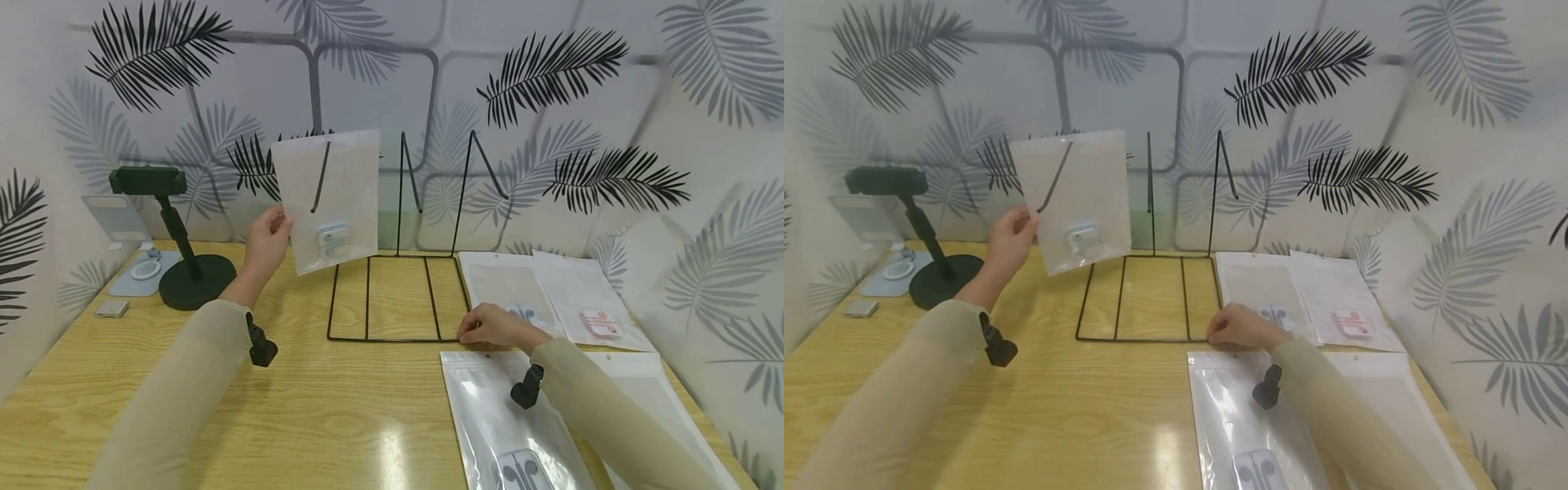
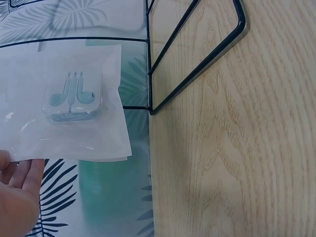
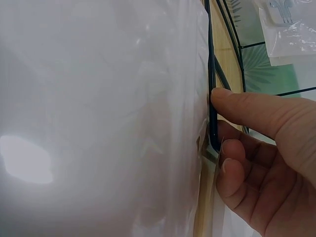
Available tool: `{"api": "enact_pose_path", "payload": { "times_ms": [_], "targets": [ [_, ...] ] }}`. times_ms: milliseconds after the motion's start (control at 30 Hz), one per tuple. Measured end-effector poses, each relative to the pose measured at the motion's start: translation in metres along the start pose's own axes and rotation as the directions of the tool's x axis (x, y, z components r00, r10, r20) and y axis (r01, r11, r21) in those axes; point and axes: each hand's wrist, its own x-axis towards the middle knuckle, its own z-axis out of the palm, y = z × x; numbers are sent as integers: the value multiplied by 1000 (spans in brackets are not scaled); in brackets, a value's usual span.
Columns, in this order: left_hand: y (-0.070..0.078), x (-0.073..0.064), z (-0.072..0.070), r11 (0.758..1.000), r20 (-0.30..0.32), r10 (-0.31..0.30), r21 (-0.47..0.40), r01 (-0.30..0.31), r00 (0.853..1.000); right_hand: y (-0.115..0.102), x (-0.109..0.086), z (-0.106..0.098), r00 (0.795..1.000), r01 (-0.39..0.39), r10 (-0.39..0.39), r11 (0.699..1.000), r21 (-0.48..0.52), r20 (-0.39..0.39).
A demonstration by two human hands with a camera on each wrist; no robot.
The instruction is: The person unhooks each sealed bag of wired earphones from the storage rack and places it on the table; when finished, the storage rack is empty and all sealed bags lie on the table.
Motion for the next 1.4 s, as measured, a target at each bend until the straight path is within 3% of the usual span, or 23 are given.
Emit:
{"api": "enact_pose_path", "payload": {
  "times_ms": [567, 1067, 1400],
  "targets": [
    [1, 1, 0, 999, -85, -42, -16, 40, 996, 2, 1, 1, 1000, -30, 30, 999, 26, 2],
    [1, -4, -3, 995, -104, -50, -88, 41, 993, 1, 0, 2, 999, -39, 39, 999, 34, 7],
    [4, -13, -7, 994, -87, -20, -110, 10, 996, 2, 1, 2, 998, -54, 54, 998, 33, 10]
  ]
}}
